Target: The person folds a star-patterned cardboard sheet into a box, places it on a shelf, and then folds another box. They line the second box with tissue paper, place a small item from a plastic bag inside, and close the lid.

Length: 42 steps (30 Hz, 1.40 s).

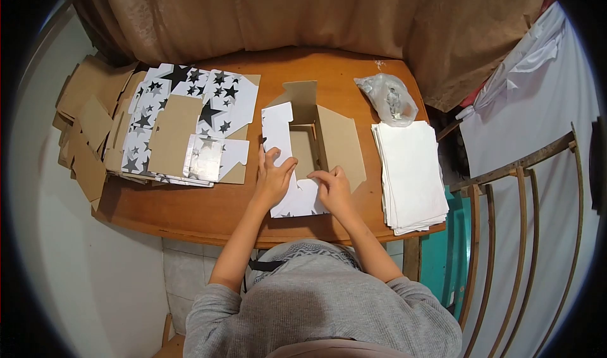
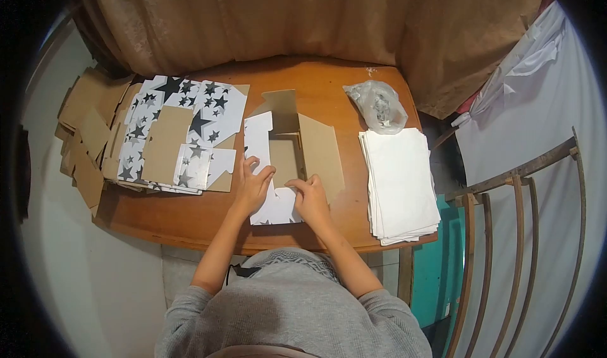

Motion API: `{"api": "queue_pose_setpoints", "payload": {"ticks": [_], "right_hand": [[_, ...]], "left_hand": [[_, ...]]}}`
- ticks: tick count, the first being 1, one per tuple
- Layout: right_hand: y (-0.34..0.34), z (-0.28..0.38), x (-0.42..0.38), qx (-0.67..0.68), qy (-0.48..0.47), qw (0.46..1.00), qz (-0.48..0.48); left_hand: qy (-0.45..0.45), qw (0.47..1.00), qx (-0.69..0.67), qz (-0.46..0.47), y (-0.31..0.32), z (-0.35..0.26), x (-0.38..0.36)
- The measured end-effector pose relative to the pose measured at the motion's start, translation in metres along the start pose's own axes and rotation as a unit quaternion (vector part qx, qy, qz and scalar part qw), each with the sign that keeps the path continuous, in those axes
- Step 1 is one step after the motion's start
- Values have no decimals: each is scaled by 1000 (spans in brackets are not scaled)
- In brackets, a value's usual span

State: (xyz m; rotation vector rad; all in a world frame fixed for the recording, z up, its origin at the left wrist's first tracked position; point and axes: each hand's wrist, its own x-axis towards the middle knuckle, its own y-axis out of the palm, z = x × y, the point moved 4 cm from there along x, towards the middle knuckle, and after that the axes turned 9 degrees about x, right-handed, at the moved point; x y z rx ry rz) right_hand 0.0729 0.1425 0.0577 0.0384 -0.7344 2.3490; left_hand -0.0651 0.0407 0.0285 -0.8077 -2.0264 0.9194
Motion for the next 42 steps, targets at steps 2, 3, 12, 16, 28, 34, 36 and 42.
{"api": "queue_pose_setpoints", "payload": {"ticks": [2,3,12,16,28,34,36,42], "right_hand": [[3,2,-2,-10,10,1000,-9],[4,3,-2,-20,20,999,-18],[16,3,3,-24,7,999,24],[11,5,5,8,32,998,60],[22,1,4,-42,50,995,70],[22,-3,11,32,49,990,130],[20,6,9,57,-59,992,91],[-4,27,27,-128,-174,976,1]], "left_hand": [[-5,1000,-7,-3,-1,-2,-1],[-11,1000,-14,-7,-2,-2,-1],[25,999,30,-13,-10,-11,-1],[21,998,44,-32,-9,-10,-2],[32,999,32,-21,-10,-13,-7],[51,998,37,-2,-11,-19,1],[38,996,77,-17,-11,-22,3],[-6,998,67,20,-6,-28,1]]}}
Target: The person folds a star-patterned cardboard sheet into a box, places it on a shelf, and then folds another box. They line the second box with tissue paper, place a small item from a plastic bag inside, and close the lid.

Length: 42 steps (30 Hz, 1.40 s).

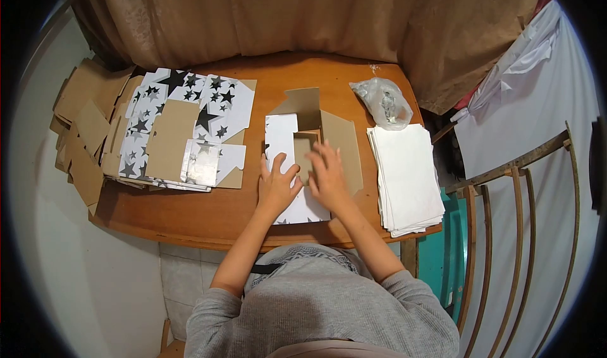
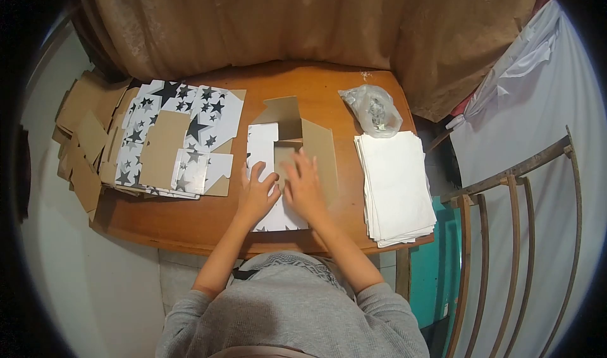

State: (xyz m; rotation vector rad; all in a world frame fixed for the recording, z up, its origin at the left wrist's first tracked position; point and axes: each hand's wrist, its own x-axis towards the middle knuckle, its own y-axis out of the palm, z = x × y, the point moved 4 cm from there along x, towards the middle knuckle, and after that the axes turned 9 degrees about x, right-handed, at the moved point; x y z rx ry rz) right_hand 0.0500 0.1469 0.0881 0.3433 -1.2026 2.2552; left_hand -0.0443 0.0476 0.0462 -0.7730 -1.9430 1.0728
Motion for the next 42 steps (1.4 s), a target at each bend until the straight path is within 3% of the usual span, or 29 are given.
{"api": "queue_pose_setpoints", "payload": {"ticks": [4,7,10,12,15,21,25,30,33,42], "right_hand": [[-5,-43,42,25,63,995,-74],[-9,-53,79,74,32,990,-115],[-1,-48,110,-14,-17,994,-108],[11,-43,128,-77,-66,993,-64],[23,-44,140,-97,-53,994,-12],[28,-47,120,-120,-108,985,58],[26,-64,100,-45,-83,990,100],[25,-77,88,-9,-121,984,134],[28,-77,85,-42,-132,976,167],[33,-78,96,-1,-88,971,224]], "left_hand": [[-51,998,-7,-30,-4,-4,3],[-117,991,-45,-40,0,2,4],[-136,990,-24,-20,10,5,1],[-123,992,5,4,13,3,-1],[-149,988,24,32,16,4,-2],[-185,982,-20,-11,24,21,-6],[-176,984,-22,-21,23,21,-7],[-165,986,-21,-4,22,15,-5],[-186,981,-41,44,17,13,-4],[-185,978,-84,49,15,22,-5]]}}
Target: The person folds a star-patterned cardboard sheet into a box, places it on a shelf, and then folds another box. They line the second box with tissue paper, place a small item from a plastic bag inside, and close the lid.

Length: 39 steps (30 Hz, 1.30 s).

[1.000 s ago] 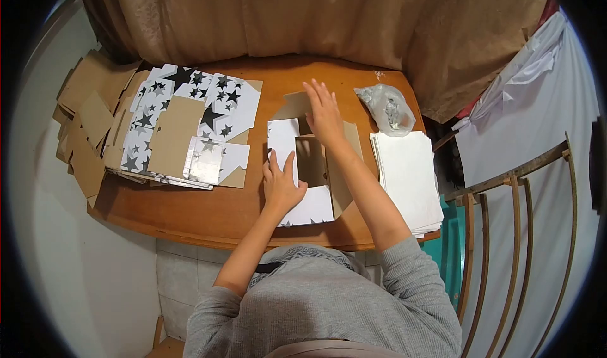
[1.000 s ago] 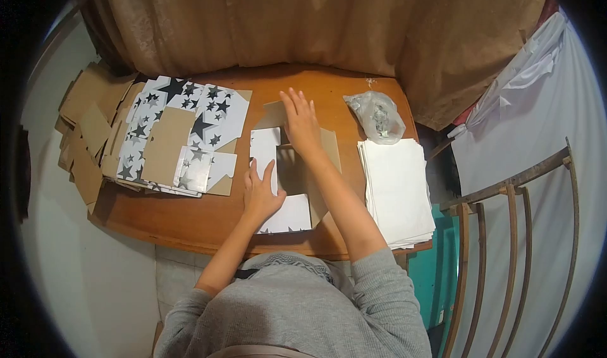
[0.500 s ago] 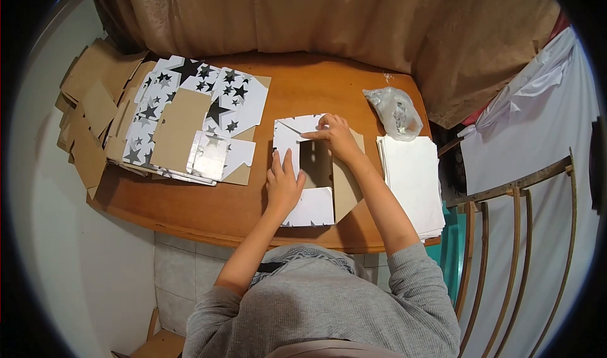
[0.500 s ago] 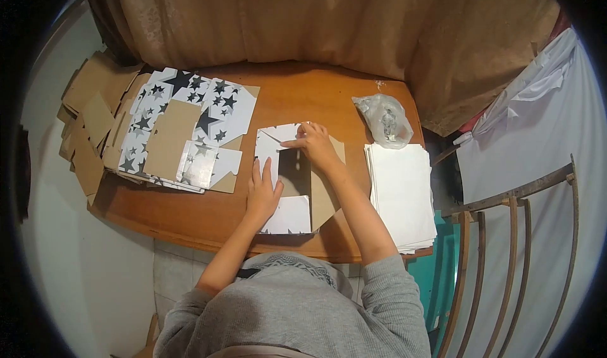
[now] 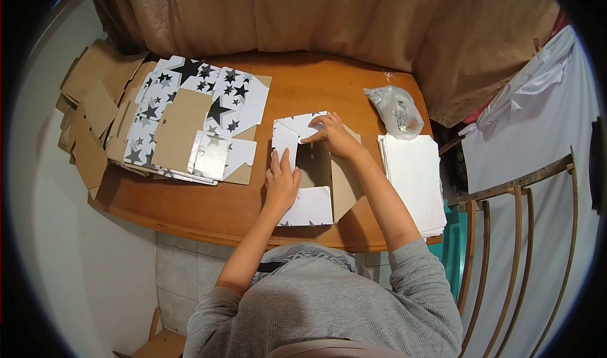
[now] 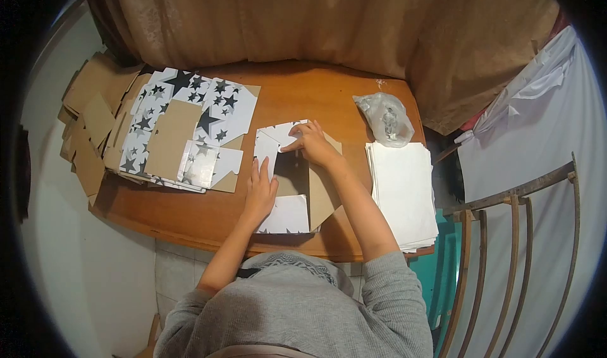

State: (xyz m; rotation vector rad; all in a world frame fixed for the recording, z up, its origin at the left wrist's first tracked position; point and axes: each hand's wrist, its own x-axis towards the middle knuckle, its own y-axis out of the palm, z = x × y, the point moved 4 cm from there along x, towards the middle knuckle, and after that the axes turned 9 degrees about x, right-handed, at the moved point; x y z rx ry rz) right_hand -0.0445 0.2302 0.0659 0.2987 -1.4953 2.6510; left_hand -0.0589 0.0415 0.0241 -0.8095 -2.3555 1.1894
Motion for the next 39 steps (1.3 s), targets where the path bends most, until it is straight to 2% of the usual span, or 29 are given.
{"api": "queue_pose_setpoints", "payload": {"ticks": [4,7,10,12,15,18,22,25,27,28,30,31,33,34,39], "right_hand": [[1,-3,-1,-11,12,1000,22],[0,-4,-1,35,7,999,34],[-1,-1,-1,46,20,998,46],[-3,3,0,42,23,998,41],[-2,10,0,22,28,999,19],[16,8,4,51,6,998,28],[14,14,-4,45,19,999,3],[2,25,-22,90,35,995,30],[-23,45,-45,126,33,988,-77],[-33,57,-55,125,33,989,-78],[-58,66,-88,-23,197,946,-256],[-52,63,-102,-24,198,947,-253],[-31,41,-136,95,239,903,-343],[-22,39,-140,235,240,882,-330],[-32,97,-129,259,229,891,-296]], "left_hand": [[0,1000,-2,0,-1,-1,-1],[4,1000,-6,4,-6,-4,-1],[-12,999,-27,36,-5,-2,0],[35,998,13,-45,5,5,2],[51,995,52,-72,14,7,1],[44,989,120,-77,18,1,-1],[55,985,129,-98,16,-6,-4],[48,985,149,-70,14,-13,-5],[32,991,114,-63,10,-14,-4],[11,993,105,-46,9,-11,-3],[-3,995,99,-34,4,-8,-1],[-17,995,92,-22,-1,-9,0],[-37,997,74,4,-8,-10,3],[-45,997,63,13,-8,-8,4],[-67,994,13,83,-18,-21,8]]}}
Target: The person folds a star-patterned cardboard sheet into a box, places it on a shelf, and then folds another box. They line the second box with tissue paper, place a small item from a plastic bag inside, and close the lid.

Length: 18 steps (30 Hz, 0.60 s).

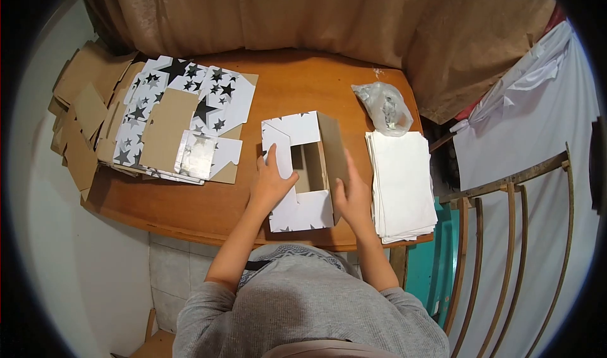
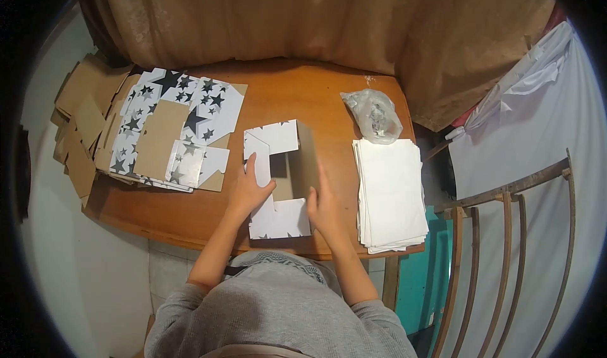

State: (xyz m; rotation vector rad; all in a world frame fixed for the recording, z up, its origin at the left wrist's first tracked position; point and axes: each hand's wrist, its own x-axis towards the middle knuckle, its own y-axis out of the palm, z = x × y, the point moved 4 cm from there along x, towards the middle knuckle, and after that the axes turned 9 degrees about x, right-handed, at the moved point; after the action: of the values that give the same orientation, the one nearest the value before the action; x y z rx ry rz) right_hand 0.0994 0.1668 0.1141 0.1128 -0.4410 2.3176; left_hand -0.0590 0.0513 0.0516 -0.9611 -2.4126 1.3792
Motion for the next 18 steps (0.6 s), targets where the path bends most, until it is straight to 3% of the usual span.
{"api": "queue_pose_setpoints", "payload": {"ticks": [3,4,6,8,10,16,18], "right_hand": [[22,8,-3,-200,-127,969,71],[30,6,-5,-199,-126,969,69],[51,-12,-13,-343,-109,926,111],[71,-32,-22,-360,-88,923,104],[81,-42,-29,-519,-112,845,64],[80,-51,-27,-505,-42,858,85],[70,-48,-22,-483,-8,870,98]], "left_hand": [[13,999,33,-20,3,-6,-3],[14,999,35,-19,5,-7,-3],[17,999,39,-31,8,-9,-4],[12,998,49,-25,9,-14,-7],[3,998,58,-19,15,-16,-10],[17,998,58,19,26,-11,-13],[133,978,111,-115,22,-12,-15]]}}
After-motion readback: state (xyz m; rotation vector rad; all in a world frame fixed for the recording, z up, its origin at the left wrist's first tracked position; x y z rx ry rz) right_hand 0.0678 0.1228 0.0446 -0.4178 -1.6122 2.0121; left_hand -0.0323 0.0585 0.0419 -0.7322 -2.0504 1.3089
